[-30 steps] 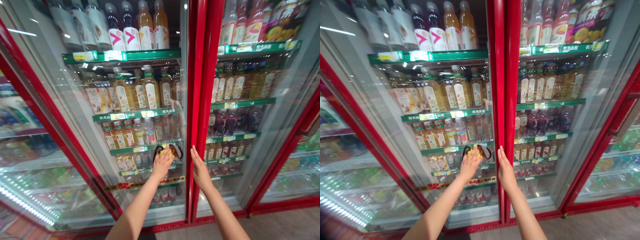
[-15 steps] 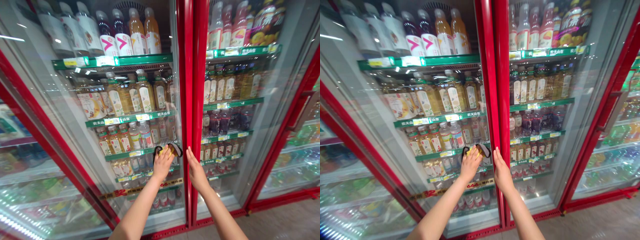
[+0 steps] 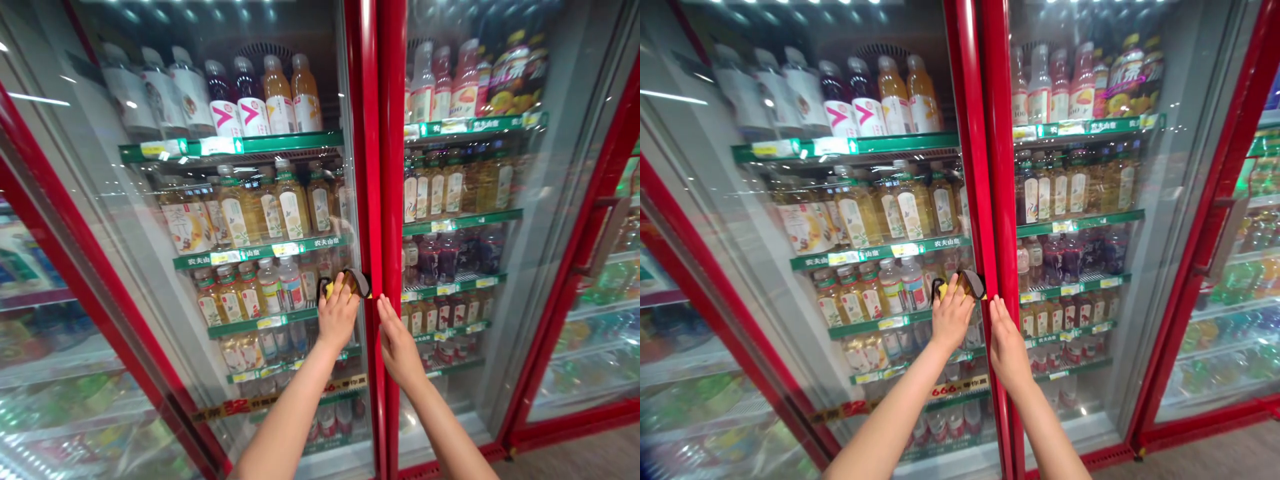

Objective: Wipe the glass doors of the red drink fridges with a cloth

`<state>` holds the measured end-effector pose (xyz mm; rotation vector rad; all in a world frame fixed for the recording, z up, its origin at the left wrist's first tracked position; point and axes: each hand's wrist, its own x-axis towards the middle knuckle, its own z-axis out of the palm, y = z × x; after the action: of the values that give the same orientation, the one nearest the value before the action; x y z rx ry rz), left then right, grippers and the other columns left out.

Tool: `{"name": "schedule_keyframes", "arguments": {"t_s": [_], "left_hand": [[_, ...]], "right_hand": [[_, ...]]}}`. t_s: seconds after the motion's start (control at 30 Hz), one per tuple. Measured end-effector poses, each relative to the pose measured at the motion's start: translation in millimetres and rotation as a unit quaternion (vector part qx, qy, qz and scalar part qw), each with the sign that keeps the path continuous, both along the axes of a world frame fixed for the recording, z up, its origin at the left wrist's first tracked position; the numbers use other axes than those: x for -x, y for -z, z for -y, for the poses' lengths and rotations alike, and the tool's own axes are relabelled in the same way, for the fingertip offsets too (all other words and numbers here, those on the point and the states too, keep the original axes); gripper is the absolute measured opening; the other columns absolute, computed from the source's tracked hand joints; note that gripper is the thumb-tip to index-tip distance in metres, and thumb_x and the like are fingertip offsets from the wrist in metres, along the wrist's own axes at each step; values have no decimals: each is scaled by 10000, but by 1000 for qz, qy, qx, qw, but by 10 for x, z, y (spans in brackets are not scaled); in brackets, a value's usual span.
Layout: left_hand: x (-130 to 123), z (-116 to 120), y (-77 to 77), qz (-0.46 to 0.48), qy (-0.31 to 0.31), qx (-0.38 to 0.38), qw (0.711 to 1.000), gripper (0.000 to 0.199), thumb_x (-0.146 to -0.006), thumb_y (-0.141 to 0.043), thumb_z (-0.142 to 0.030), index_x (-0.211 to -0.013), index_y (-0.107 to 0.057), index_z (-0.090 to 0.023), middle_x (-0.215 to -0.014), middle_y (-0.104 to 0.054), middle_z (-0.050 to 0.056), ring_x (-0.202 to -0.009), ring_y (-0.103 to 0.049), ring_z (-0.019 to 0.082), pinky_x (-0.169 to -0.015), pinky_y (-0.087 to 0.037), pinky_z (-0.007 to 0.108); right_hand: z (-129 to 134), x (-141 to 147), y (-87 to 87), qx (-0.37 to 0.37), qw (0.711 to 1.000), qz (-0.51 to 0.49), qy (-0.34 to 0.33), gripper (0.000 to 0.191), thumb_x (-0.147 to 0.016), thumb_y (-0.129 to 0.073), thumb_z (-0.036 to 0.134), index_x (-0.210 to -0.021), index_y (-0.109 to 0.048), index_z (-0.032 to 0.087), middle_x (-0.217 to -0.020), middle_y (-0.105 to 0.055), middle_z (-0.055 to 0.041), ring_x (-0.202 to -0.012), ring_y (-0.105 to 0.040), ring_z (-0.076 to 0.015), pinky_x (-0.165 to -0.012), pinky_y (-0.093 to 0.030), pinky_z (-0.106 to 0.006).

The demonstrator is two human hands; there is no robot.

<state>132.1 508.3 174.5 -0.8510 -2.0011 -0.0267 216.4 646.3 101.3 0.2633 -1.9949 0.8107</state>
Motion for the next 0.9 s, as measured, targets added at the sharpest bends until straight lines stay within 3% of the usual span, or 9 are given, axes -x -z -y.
{"name": "schedule_keyframes", "arguments": {"t_s": [0.1, 0.17, 0.27, 0.4, 0.5, 0.6, 0.67, 0.77, 0.9], "left_hand": [[34, -41, -247, -3, -35, -53, 998, 208, -1012, -512, -270, -1034, -718, -249, -1478, -603, 116, -1503, -403, 310, -1050, -506, 533], [27, -41, -304, 4, -69, -99, 993, 218, -1013, -506, -282, -1083, -708, -240, -1493, -583, 142, -1512, -382, 327, -1024, -527, 525], [-20, -41, -114, 28, -100, -135, 986, 247, -1012, -496, -269, -1148, -699, -227, -1487, -581, 168, -1492, -412, 345, -1009, -540, 526], [-57, -115, 156, 29, -38, -43, 998, 306, -1001, -479, -173, -1197, -693, -270, -1459, -622, 112, -1460, -469, 295, -1044, -520, 533], [-21, -128, -21, 16, -24, -20, 999, 276, -1010, -478, -199, -1151, -704, -274, -1461, -623, 95, -1475, -449, 285, -1068, -499, 547], [24, -7, -299, 15, -66, -83, 994, 239, -1015, -490, -260, -1106, -711, -252, -1491, -590, 122, -1502, -402, 321, -1066, -495, 563], [27, 103, -337, 11, -107, -133, 985, 250, -1012, -497, -270, -1150, -702, -234, -1530, -543, 151, -1506, -388, 348, -1045, -510, 561], [-14, 171, -116, 14, -119, -126, 985, 230, -1006, -505, -249, -1099, -714, -226, -1481, -587, 161, -1482, -426, 350, -994, -551, 534], [-41, 26, 141, 11, -39, -23, 999, 249, -991, -499, -159, -1046, -717, -265, -1441, -636, 91, -1465, -463, 277, -1070, -514, 525]], "right_hand": [[-39, 56, -228, -17, 1000, -22, 2, 884, -877, -347, -40, -1652, -135, 329, -1695, -278, -62, -1552, -275, -227, -1223, -388, -507], [-53, 79, -322, -26, 999, -26, 4, 907, -863, -350, -48, -1654, -116, 328, -1702, -257, -55, -1555, -265, -228, -1230, -378, -507], [-69, 92, -346, -31, 999, -23, 9, 933, -846, -347, -59, -1653, -99, 337, -1705, -247, -46, -1557, -256, -225, -1235, -370, -502], [-82, 107, -298, -34, 999, -23, 7, 950, -837, -334, -72, -1649, -87, 354, -1706, -238, -33, -1557, -250, -211, -1224, -387, -480], [-71, 126, -312, -42, 999, -29, 1, 951, -838, -332, -75, -1646, -86, 363, -1701, -255, -29, -1559, -235, -203, -1216, -396, -478], [-39, 137, -348, -46, 998, -31, -4, 955, -841, -338, -81, -1646, -68, 355, -1703, -248, -45, -1560, -227, -212, -1223, -381, -496], [-13, 142, -354, -47, 998, -31, -10, 964, -840, -341, -88, -1644, -52, 358, -1707, -226, -47, -1559, -224, -216, -1229, -368, -500], [20, 159, -325, -46, 998, -34, -15, 996, -818, -337, -104, -1640, -28, 366, -1710, -201, -37, -1559, -208, -217, -1231, -362, -496], [42, 193, -279, -48, 998, -48, -12, 1019, -797, -331, -113, -1639, -15, 366, -1711, -194, -40, -1560, -203, -229, -1227, -366, -514]]}}
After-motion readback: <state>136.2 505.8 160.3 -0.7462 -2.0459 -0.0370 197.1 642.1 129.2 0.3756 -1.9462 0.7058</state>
